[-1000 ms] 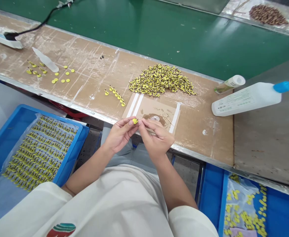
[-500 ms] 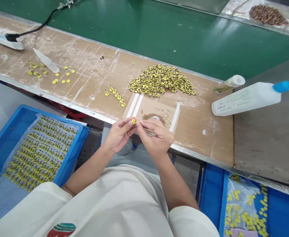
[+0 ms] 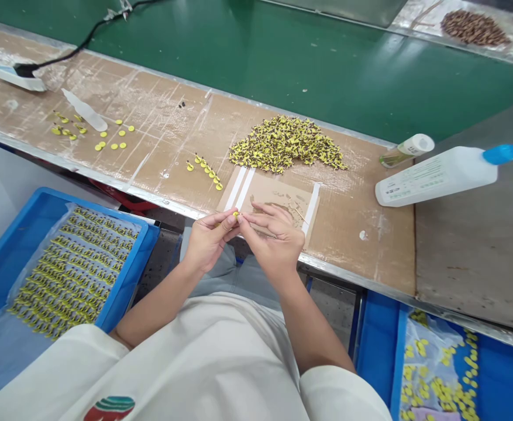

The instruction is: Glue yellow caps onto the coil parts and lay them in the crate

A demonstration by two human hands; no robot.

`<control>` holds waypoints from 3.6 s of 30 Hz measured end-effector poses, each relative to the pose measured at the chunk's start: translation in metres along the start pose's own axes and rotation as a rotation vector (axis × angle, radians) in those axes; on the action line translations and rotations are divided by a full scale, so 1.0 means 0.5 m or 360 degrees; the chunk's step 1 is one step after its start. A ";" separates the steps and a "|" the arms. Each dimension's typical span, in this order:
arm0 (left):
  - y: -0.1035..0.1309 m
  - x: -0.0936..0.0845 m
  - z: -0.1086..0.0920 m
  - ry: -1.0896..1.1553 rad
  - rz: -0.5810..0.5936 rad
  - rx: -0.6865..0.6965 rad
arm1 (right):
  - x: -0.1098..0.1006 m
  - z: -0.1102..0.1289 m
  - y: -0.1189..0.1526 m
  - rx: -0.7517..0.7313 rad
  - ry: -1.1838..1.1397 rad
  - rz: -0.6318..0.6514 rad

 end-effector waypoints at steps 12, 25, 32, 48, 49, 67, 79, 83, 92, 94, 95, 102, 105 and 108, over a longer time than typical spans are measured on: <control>0.024 0.004 -0.020 -0.0241 -0.0004 0.0169 | 0.009 -0.006 0.004 0.0210 -0.0329 -0.0123; 0.024 -0.010 -0.027 -0.0186 -0.0024 0.0164 | 0.023 -0.027 0.001 0.0481 -0.0491 -0.0030; 0.033 -0.033 -0.031 -0.0243 -0.0176 0.0213 | 0.057 -0.045 0.004 0.0528 -0.0542 0.0038; 0.028 -0.061 -0.041 -0.0167 -0.0093 0.0160 | 0.093 -0.054 0.007 0.0601 -0.0585 0.0093; 0.027 -0.062 -0.041 -0.0153 -0.0088 0.0143 | 0.093 -0.054 0.007 0.0603 -0.0589 0.0096; 0.030 -0.073 -0.045 -0.0130 -0.0131 0.0074 | 0.101 -0.034 0.001 0.0493 -0.0416 0.0204; 0.039 -0.062 -0.058 -0.0170 -0.0135 0.0103 | 0.094 -0.033 0.004 0.0563 -0.0515 0.0149; 0.041 -0.064 -0.061 -0.0198 -0.0128 0.0121 | 0.096 -0.035 0.004 0.0573 -0.0539 0.0135; 0.041 -0.075 -0.066 -0.0217 -0.0104 0.0158 | 0.108 -0.035 0.005 0.0549 -0.0580 0.0176; 0.042 -0.076 -0.066 -0.0196 -0.0103 0.0129 | 0.109 -0.037 0.005 0.0561 -0.0598 0.0184; 0.042 -0.076 -0.066 -0.0192 -0.0112 0.0123 | 0.109 -0.038 0.005 0.0568 -0.0606 0.0187; 0.048 -0.074 -0.068 -0.0238 -0.0191 0.0185 | 0.114 -0.045 0.007 0.0596 -0.0598 0.0200; 0.049 -0.078 -0.068 -0.0243 -0.0253 0.0274 | 0.120 -0.045 0.005 0.0567 -0.0584 0.0202; 0.045 -0.085 -0.066 -0.0242 -0.0291 0.0344 | 0.127 -0.049 0.004 0.0553 -0.0578 0.0229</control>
Point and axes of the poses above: each hand's wrist, its own y-axis away from the middle knuckle, its own x-axis out of the palm, z = x × y, the point moved 6 cm from there along -y, towards the middle knuckle, and after that the axes turned 8 degrees about -y, right-handed, at the moved point
